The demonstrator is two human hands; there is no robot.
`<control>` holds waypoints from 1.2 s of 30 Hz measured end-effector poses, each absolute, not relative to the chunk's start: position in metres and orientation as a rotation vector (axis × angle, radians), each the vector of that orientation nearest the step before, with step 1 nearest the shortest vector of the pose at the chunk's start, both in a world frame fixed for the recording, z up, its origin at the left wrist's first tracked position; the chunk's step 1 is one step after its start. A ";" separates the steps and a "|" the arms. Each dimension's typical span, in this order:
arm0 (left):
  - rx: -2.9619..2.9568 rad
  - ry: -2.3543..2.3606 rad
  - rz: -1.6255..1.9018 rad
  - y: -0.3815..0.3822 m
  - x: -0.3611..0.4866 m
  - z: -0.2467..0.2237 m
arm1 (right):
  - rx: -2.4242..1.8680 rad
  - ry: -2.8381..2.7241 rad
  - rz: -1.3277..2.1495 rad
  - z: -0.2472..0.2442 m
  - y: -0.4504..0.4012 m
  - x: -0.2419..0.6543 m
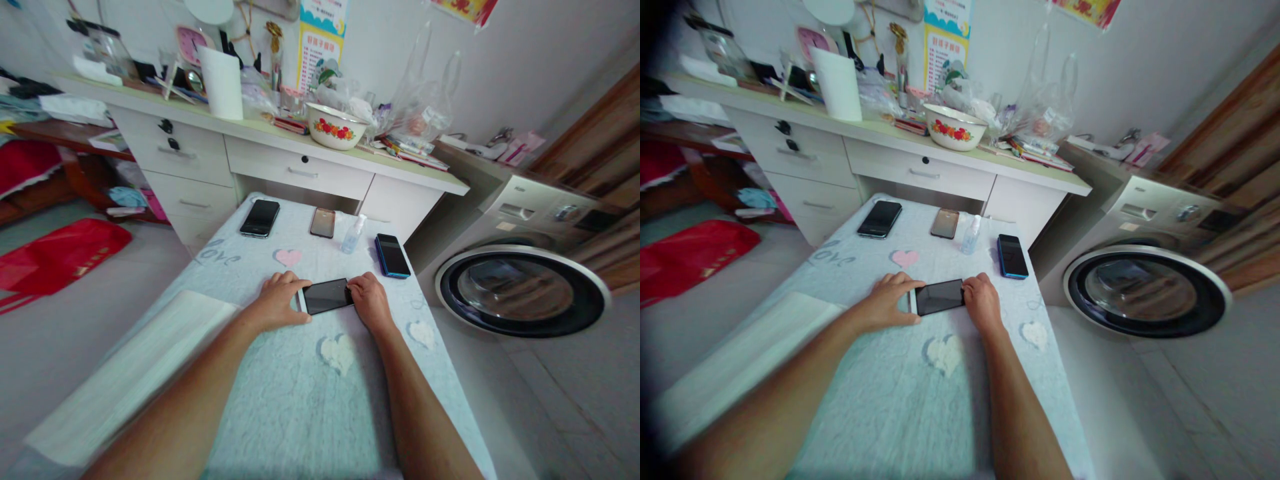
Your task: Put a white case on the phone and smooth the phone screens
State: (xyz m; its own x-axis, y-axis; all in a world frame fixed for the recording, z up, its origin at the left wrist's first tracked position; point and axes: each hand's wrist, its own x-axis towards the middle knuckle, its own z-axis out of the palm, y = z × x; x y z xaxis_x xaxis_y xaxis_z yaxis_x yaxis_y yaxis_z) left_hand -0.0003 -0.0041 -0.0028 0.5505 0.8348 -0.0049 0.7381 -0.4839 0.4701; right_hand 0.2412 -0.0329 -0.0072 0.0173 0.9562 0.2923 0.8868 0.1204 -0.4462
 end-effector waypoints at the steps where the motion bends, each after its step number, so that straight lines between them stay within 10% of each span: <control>1: 2.369 1.275 0.316 -0.004 0.000 -0.003 | -1.776 -1.871 0.167 -0.008 -0.031 0.241; 36: 2.356 1.262 0.318 -0.003 0.000 -0.005 | -1.751 -2.027 0.510 0.020 -0.052 0.268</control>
State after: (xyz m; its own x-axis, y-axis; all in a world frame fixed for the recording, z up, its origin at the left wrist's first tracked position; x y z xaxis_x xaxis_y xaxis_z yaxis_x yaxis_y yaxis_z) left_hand 0.0003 -0.0033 -0.0052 0.5559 0.8312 -0.0076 0.7286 -0.4829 0.4857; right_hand 0.2677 -0.0524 0.0205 -0.1252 0.9897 0.0695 0.8387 0.1430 -0.5255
